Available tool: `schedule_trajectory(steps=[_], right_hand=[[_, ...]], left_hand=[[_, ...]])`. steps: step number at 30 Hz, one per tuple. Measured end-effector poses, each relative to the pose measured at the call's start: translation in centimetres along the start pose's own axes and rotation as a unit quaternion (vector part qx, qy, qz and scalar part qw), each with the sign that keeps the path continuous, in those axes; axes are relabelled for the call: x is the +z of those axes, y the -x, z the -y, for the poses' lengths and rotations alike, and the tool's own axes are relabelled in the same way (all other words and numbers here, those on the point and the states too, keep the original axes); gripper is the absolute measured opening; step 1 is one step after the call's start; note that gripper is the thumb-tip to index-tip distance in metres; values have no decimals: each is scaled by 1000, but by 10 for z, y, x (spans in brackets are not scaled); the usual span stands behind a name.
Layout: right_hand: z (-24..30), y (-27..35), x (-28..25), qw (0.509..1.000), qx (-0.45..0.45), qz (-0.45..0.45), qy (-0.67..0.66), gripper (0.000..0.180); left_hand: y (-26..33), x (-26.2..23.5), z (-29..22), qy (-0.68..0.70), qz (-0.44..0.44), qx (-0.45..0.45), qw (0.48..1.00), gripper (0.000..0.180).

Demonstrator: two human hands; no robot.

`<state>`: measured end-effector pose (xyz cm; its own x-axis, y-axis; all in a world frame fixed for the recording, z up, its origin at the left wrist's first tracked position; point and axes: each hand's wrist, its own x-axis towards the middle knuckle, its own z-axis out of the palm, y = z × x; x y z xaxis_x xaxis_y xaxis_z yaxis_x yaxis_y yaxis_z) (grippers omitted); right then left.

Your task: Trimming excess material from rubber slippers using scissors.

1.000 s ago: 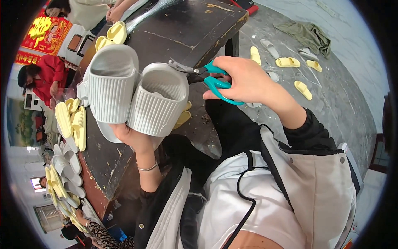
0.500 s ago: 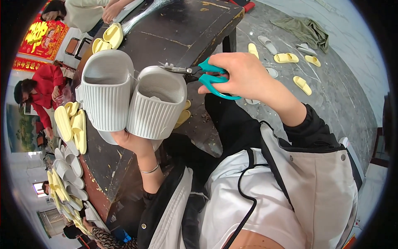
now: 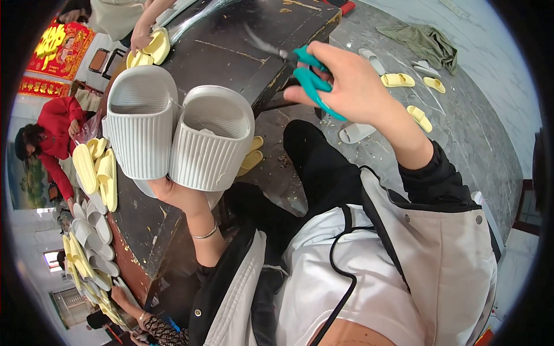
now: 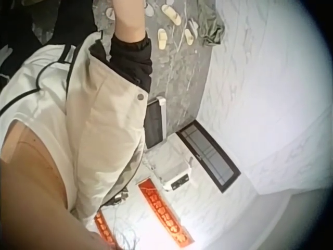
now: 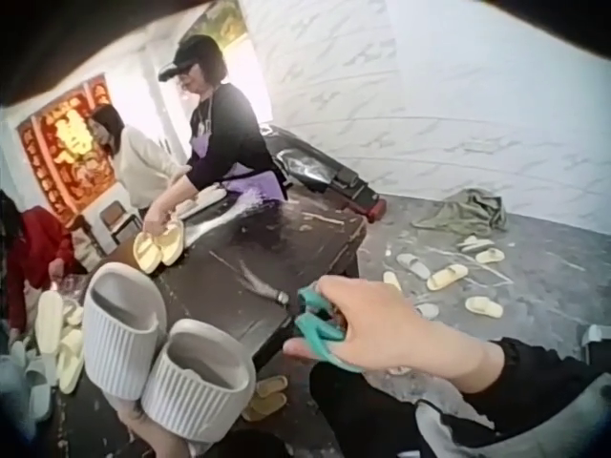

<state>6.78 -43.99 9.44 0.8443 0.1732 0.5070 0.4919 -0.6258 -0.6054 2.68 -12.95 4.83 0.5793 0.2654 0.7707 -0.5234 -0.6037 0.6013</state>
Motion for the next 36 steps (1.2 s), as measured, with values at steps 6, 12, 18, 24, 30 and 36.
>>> schedule_trajectory(steps=[6, 12, 18, 24, 30, 36], right_hand=[[18, 13, 5, 976, -33, 211, -51, 49], [20, 11, 18, 960, -38, 268, -79, 50], [26, 8, 18, 953, -37, 287, -89, 50], [27, 7, 14, 955, -36, 285, -78, 50], [27, 7, 12, 960, -44, 268, -68, 49], [27, 6, 9, 970, -84, 217, -65, 48]], left_hand=[[-2, -2, -1, -52, -13, 35, 998, 38], [2, -2, -3, -62, -30, 76, 995, 42], [4, 1, -7, -30, -46, 79, 995, 42], [6, 3, -10, 55, -46, 23, 997, 43], [6, 5, -9, 47, -72, 19, 996, 44], [2, 7, -24, -40, -29, 57, 997, 41]])
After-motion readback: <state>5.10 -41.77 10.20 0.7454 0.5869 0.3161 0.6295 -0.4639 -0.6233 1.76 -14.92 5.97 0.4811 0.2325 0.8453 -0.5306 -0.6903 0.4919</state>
